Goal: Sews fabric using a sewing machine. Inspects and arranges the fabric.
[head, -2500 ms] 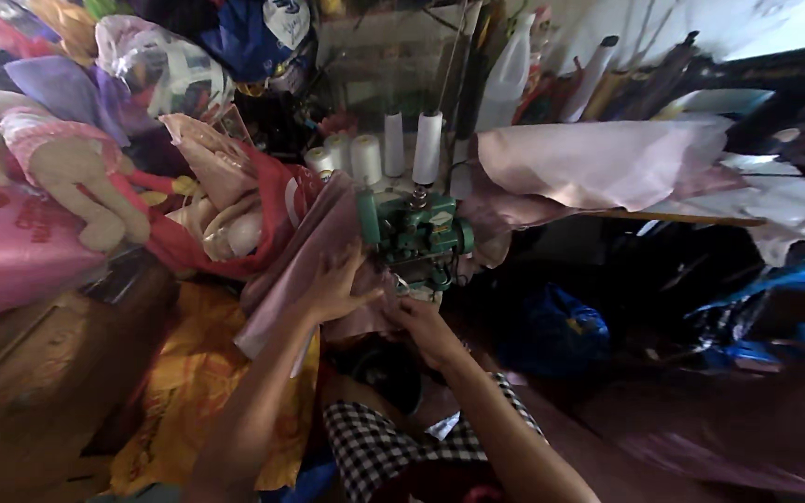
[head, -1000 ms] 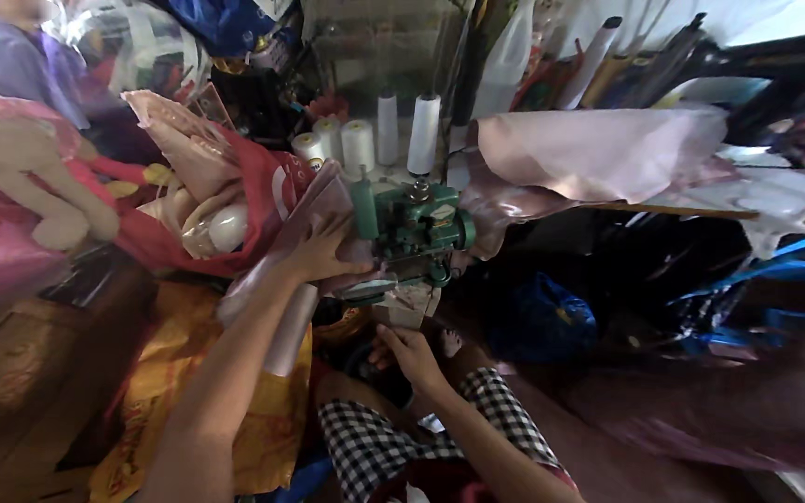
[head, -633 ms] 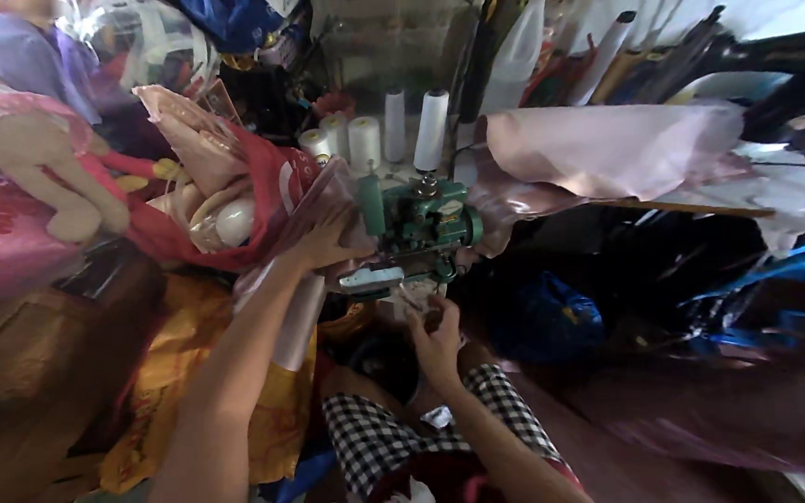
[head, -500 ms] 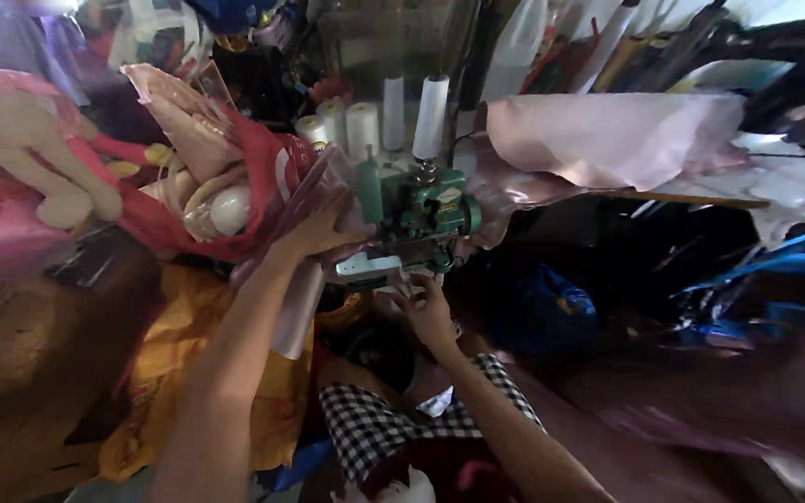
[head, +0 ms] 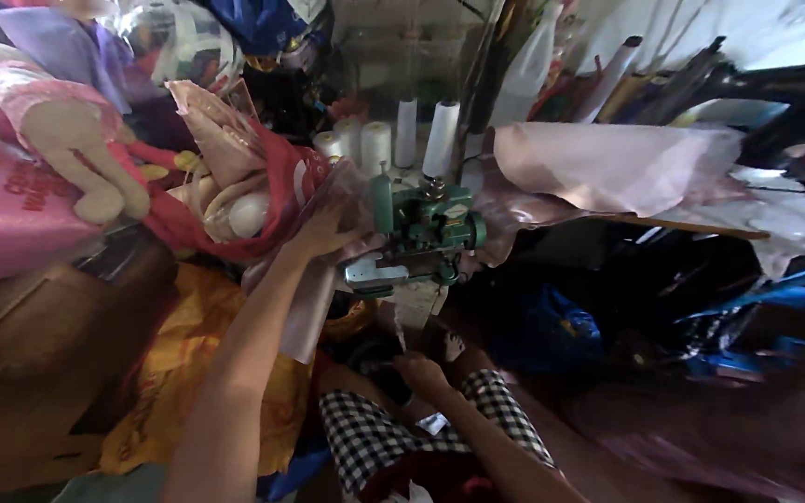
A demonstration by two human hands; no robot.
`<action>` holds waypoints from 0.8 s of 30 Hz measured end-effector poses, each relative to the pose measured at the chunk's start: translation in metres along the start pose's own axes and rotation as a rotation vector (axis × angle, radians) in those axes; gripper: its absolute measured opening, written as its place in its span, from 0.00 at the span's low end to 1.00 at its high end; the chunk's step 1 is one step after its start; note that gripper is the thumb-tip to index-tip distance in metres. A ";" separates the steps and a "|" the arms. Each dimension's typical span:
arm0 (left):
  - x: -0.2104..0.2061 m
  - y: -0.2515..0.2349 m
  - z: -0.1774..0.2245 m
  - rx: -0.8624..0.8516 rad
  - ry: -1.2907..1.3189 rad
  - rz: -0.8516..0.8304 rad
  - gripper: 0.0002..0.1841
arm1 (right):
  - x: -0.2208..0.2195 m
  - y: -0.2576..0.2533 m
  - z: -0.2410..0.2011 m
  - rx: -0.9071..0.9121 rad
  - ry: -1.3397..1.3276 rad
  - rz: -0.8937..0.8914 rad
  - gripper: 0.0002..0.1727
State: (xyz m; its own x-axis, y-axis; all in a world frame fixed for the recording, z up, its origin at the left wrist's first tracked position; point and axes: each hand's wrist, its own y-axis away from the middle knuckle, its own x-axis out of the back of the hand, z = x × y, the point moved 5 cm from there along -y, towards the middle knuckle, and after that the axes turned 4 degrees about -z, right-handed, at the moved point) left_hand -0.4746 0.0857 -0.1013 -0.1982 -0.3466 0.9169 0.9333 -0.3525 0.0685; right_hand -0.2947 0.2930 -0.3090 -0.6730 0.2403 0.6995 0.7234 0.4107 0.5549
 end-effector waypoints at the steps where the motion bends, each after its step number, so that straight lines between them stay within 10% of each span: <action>1: -0.003 -0.011 -0.010 -0.043 -0.086 0.046 0.44 | -0.010 -0.005 0.006 -0.006 0.021 -0.069 0.22; 5: 0.004 -0.020 -0.003 -0.076 -0.238 -0.022 0.38 | -0.039 -0.019 0.028 0.015 0.002 -0.172 0.28; 12: 0.026 0.004 0.022 -0.080 -0.432 -0.136 0.27 | 0.031 0.005 -0.019 0.076 -0.492 0.174 0.23; 18: 0.027 0.034 0.018 0.026 -0.185 -0.160 0.22 | 0.101 0.037 -0.075 0.424 -0.982 0.395 0.25; 24: 0.011 0.074 0.021 0.025 0.027 -0.027 0.18 | 0.109 0.031 -0.101 0.402 -1.160 0.335 0.15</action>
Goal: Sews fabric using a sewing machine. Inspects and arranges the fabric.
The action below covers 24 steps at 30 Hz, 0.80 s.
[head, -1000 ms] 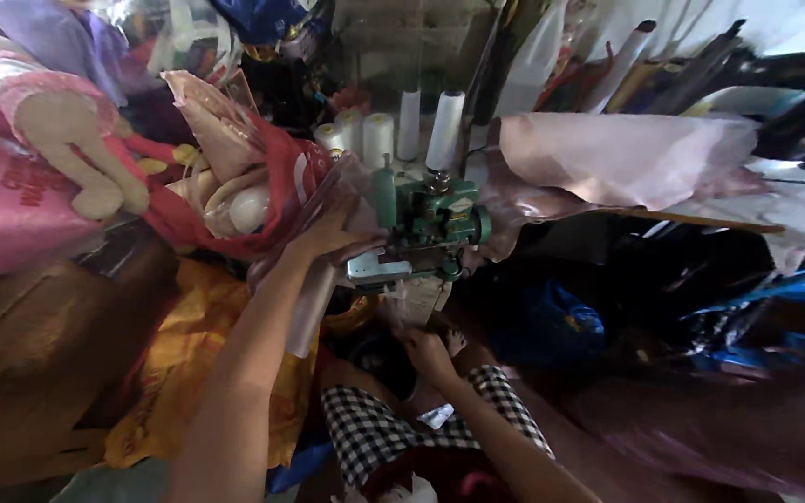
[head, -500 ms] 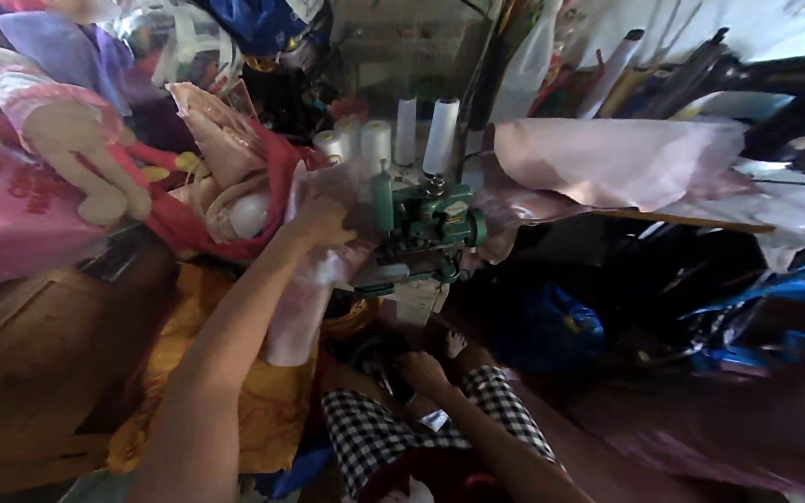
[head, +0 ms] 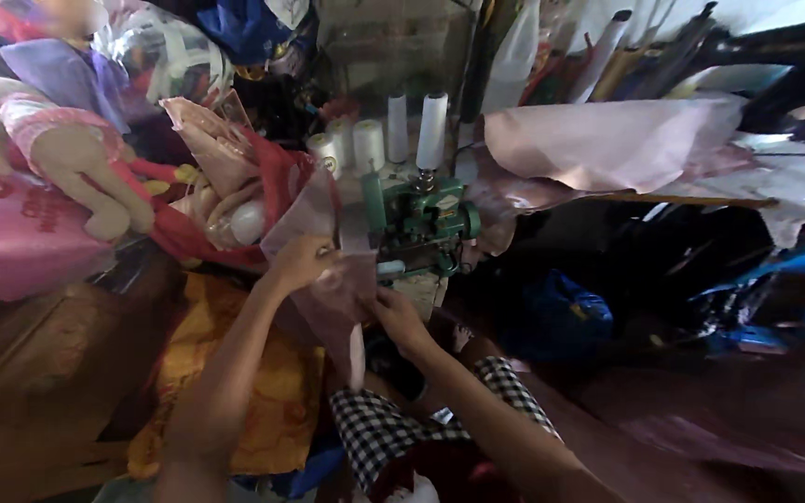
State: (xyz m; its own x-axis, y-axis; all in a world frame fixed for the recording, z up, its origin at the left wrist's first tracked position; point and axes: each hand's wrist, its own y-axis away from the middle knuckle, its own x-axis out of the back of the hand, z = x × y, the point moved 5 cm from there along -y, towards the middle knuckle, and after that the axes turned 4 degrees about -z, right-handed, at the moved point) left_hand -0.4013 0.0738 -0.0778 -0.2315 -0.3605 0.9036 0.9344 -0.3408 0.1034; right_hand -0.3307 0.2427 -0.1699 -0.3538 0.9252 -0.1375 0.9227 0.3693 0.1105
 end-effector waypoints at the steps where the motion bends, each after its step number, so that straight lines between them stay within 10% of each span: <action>1: -0.006 0.008 0.003 -0.007 -0.005 0.066 0.17 | 0.001 0.004 0.002 -0.007 -0.032 0.010 0.13; 7: -0.047 0.034 0.042 -0.196 -0.169 0.445 0.12 | 0.015 0.033 0.000 -0.045 -0.072 0.067 0.10; 24: -0.080 0.017 0.067 -0.165 -0.119 0.489 0.16 | 0.034 0.022 -0.004 -0.067 0.018 0.079 0.10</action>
State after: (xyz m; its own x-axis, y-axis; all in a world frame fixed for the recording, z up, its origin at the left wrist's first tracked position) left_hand -0.3490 0.1549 -0.1208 0.2617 -0.4138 0.8719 0.8685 -0.2931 -0.3998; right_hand -0.3232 0.2822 -0.1680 -0.2833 0.9529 -0.1081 0.9358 0.2994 0.1862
